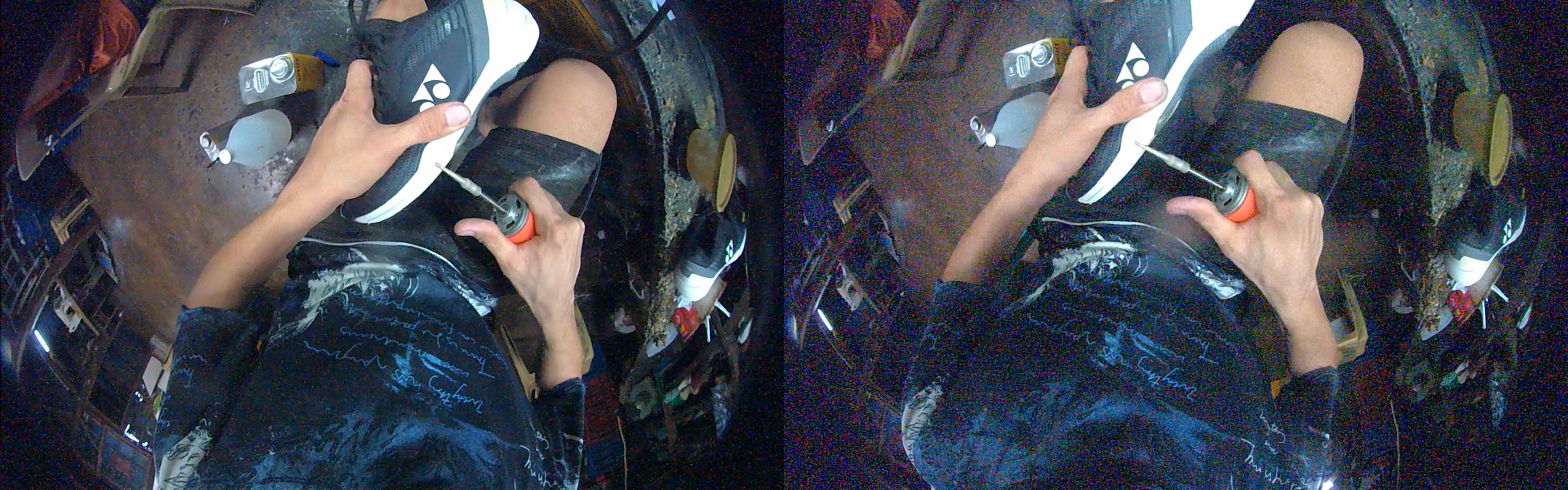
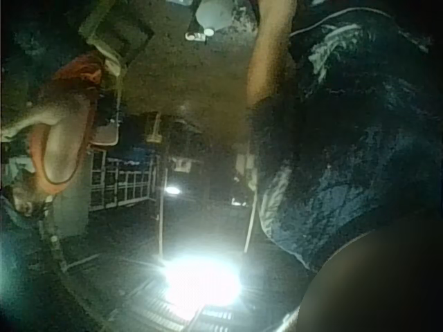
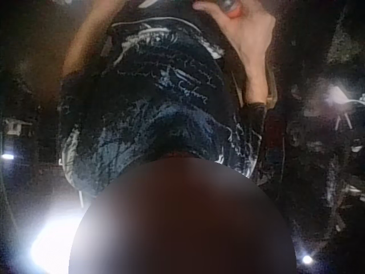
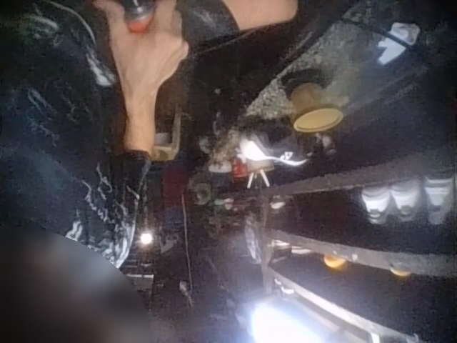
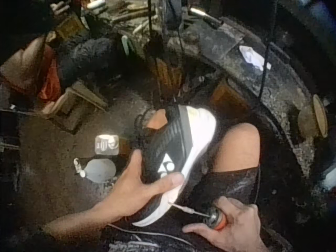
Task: The person holds a white and gray athletic shoe on their lap and uses a small brush to apply a brown substance to the sole. They then use a red-handled tool to scrape or spread the substance along the sole and side of the shoe.
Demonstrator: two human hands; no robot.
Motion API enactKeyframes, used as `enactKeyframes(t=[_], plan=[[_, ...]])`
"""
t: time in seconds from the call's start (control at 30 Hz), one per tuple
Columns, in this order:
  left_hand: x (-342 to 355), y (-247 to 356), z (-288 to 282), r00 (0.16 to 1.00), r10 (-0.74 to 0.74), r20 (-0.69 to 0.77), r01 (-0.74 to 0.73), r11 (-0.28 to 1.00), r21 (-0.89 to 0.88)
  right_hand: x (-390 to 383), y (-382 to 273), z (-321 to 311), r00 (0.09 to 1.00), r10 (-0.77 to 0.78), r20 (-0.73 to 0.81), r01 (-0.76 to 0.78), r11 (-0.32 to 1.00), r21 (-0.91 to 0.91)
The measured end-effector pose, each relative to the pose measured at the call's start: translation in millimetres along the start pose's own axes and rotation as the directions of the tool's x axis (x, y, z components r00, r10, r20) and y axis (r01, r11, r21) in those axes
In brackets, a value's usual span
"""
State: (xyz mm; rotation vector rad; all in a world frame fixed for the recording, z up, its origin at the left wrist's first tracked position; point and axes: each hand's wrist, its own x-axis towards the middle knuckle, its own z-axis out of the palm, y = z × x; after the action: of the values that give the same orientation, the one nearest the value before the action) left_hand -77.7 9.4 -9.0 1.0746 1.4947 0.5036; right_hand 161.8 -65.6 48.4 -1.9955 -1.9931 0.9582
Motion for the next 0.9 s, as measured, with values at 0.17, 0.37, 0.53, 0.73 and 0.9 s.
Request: enactKeyframes(t=[0.17, 0.37, 0.53, 0.73, 0.9], plan=[[1.5, 1.0, -0.5, 1.0, -0.009, -0.016, 0.008, 0.999, -0.041, -0.5, 1.3, -0.2, 1.0, 0.006, 0.0, -0.006, 1.0, 0.019], [-0.7, -0.3, 0.5, 0.998, 0.033, -0.055, -0.028, 0.996, 0.082, 2.2, -0.5, -1.7, 0.998, 0.067, -0.009, -0.067, 0.998, 0.014], [-1.1, -0.4, 1.0, 0.997, 0.037, -0.073, -0.028, 0.992, 0.123, 2.9, -1.3, 0.5, 0.999, 0.031, -0.034, -0.032, 0.999, -0.016], [-0.4, 0.7, 1.5, 0.998, -0.025, -0.057, 0.03, 0.996, 0.089, 1.6, -3.0, 0.6, 1.0, 0.024, 0.003, -0.024, 1.0, -0.001], [1.6, 1.0, 1.0, 0.999, -0.004, -0.048, 0.006, 0.999, 0.053, -1.3, -4.4, 0.6, 1.0, -0.01, 0.003, 0.01, 1.0, 0.004]])
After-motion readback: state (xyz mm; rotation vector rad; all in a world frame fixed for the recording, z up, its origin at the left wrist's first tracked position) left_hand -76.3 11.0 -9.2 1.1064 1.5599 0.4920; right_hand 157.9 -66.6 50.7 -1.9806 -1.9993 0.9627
